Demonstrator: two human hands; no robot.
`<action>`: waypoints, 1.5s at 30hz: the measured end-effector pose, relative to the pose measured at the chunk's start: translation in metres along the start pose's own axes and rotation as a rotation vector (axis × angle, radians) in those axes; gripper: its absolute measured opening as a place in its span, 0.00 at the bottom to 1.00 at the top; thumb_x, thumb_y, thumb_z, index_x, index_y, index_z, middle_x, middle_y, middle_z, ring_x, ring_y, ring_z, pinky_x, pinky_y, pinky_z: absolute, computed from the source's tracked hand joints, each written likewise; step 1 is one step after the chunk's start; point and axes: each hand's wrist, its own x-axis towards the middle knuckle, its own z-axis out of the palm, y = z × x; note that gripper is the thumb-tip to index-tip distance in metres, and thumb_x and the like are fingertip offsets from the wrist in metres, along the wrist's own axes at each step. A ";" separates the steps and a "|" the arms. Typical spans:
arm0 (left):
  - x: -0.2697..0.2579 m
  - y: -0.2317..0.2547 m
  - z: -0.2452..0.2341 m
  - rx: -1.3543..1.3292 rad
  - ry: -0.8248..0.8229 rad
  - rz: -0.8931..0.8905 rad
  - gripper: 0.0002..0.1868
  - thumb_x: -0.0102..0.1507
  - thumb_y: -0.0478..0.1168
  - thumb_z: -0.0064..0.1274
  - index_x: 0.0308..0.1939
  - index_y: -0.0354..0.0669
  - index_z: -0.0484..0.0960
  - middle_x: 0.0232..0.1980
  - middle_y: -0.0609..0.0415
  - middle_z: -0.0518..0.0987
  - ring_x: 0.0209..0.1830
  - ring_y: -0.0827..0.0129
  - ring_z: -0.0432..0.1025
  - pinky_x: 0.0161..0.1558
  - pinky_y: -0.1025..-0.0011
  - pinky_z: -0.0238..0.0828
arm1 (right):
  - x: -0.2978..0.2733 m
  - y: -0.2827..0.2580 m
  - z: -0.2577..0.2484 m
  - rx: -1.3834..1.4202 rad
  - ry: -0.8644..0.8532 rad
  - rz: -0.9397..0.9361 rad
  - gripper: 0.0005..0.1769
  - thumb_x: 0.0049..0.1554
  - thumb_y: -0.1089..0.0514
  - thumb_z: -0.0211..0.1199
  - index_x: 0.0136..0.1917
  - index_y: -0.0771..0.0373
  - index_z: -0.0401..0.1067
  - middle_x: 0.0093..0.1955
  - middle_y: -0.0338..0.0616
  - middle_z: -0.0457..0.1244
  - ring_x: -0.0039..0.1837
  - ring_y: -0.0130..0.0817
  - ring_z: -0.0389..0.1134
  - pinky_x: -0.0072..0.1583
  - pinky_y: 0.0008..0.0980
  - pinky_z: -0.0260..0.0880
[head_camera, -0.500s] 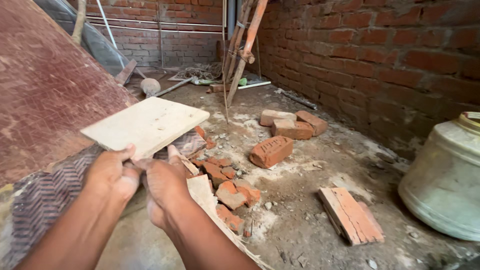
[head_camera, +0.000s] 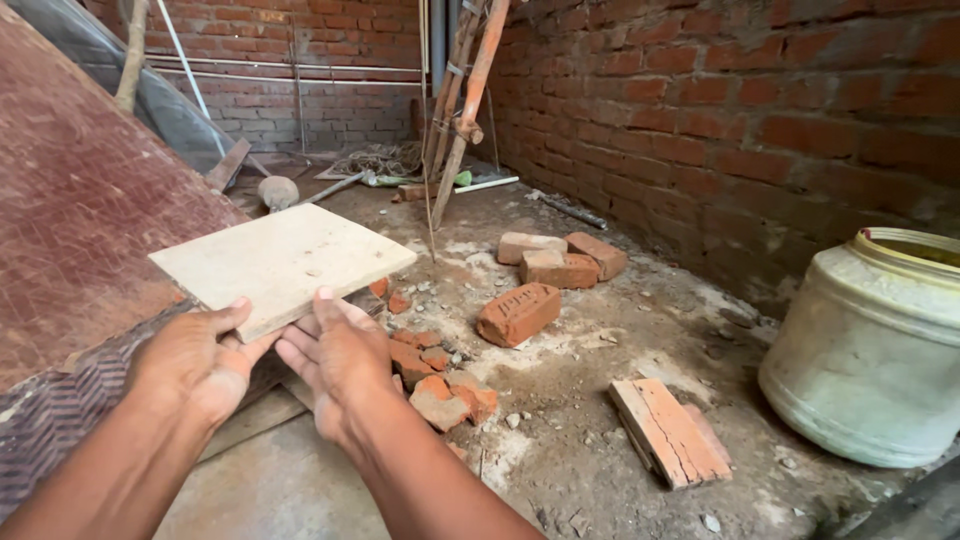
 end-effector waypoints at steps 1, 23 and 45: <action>-0.006 0.000 0.005 0.015 -0.009 0.001 0.21 0.66 0.27 0.40 0.65 0.37 0.67 0.65 0.47 0.74 0.66 0.57 0.71 0.67 0.46 0.68 | -0.001 -0.004 -0.002 -0.017 0.014 -0.003 0.23 0.65 0.48 0.55 0.67 0.64 0.66 0.63 0.50 0.66 0.62 0.41 0.70 0.64 0.40 0.73; -0.071 -0.019 0.092 0.152 -0.113 -0.013 0.19 0.64 0.27 0.46 0.59 0.32 0.72 0.61 0.45 0.78 0.61 0.56 0.75 0.65 0.50 0.72 | -0.020 -0.068 -0.043 -0.124 0.255 0.052 0.18 0.64 0.45 0.59 0.55 0.61 0.73 0.46 0.41 0.69 0.44 0.30 0.70 0.47 0.28 0.74; -0.090 -0.032 0.129 0.155 -0.114 -0.053 0.18 0.65 0.28 0.45 0.60 0.31 0.71 0.59 0.46 0.78 0.60 0.56 0.75 0.65 0.52 0.72 | -0.035 -0.107 -0.061 -0.177 0.314 0.063 0.16 0.64 0.47 0.61 0.54 0.62 0.74 0.45 0.40 0.69 0.42 0.25 0.70 0.45 0.23 0.75</action>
